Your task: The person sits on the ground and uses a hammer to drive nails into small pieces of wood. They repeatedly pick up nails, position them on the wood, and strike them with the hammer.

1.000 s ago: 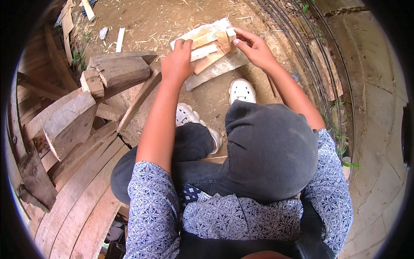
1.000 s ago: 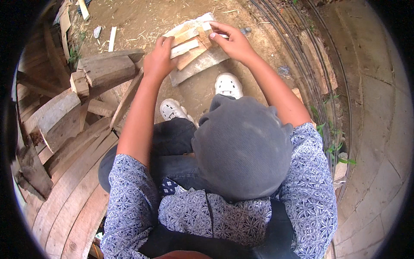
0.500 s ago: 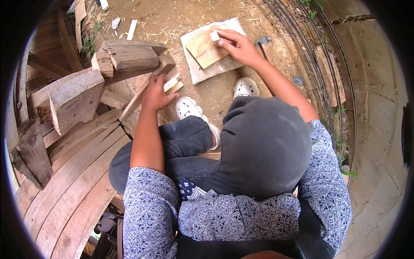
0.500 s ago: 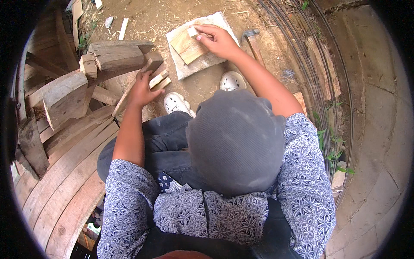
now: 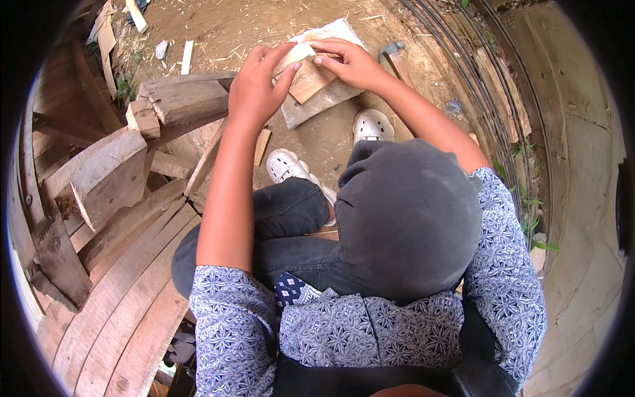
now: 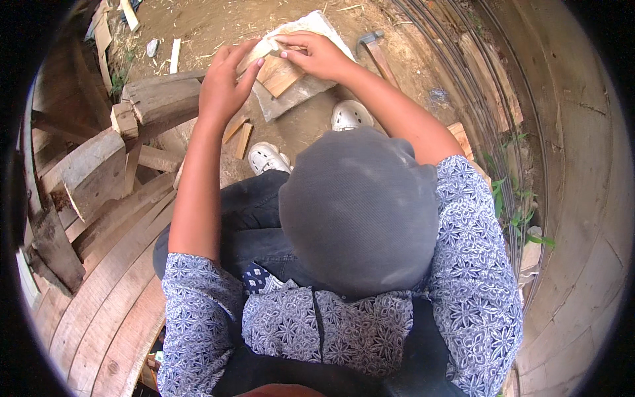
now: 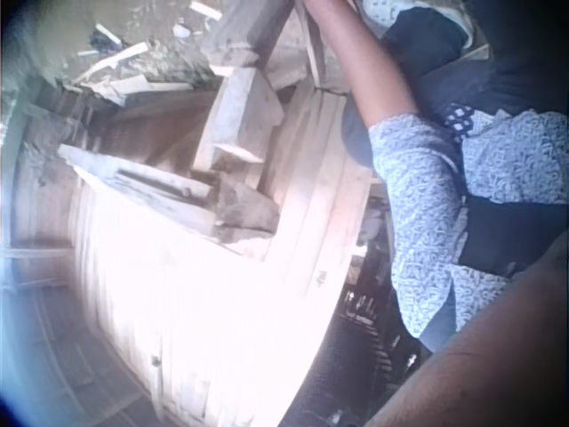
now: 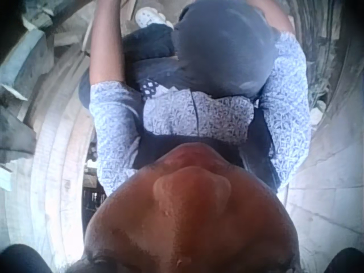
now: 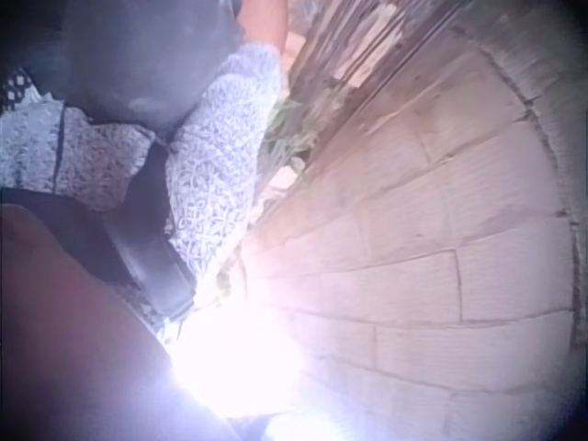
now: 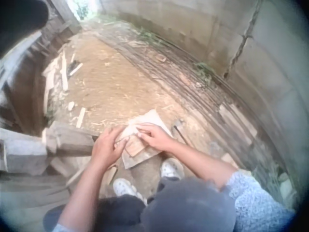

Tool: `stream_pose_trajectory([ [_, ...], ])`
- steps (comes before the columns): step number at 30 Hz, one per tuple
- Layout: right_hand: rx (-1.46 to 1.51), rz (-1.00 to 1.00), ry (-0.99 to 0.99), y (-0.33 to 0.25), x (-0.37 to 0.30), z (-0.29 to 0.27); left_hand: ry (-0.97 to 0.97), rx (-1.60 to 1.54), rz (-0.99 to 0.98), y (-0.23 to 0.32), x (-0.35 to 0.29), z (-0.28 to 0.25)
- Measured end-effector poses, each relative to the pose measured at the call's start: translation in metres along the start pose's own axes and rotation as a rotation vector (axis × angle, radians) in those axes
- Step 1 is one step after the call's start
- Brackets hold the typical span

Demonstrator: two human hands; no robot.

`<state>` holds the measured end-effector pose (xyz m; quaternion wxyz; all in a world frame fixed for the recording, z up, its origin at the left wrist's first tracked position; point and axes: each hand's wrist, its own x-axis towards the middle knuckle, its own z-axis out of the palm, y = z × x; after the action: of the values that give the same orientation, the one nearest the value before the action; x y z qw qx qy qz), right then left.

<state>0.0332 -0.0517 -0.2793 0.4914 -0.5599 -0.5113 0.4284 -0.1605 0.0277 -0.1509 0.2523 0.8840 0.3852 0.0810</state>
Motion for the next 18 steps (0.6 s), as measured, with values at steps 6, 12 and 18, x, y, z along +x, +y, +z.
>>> stream_pose_trajectory([
  [6, -0.043, -0.001, 0.0, -0.006, -0.0019, -0.0012, 0.03, -0.007, 0.017, 0.001, 0.0047, 0.0036],
  [12, -0.042, 0.01, -0.012, -0.0052, -0.0033, -0.0028, 0.078, 0.014, 0.087, -0.0002, 0.0089, 0.006],
  [18, -0.039, 0.044, -0.023, -0.0045, -0.0036, -0.0027, 0.074, 0.016, 0.114, 0.0017, 0.0108, 0.0063],
])
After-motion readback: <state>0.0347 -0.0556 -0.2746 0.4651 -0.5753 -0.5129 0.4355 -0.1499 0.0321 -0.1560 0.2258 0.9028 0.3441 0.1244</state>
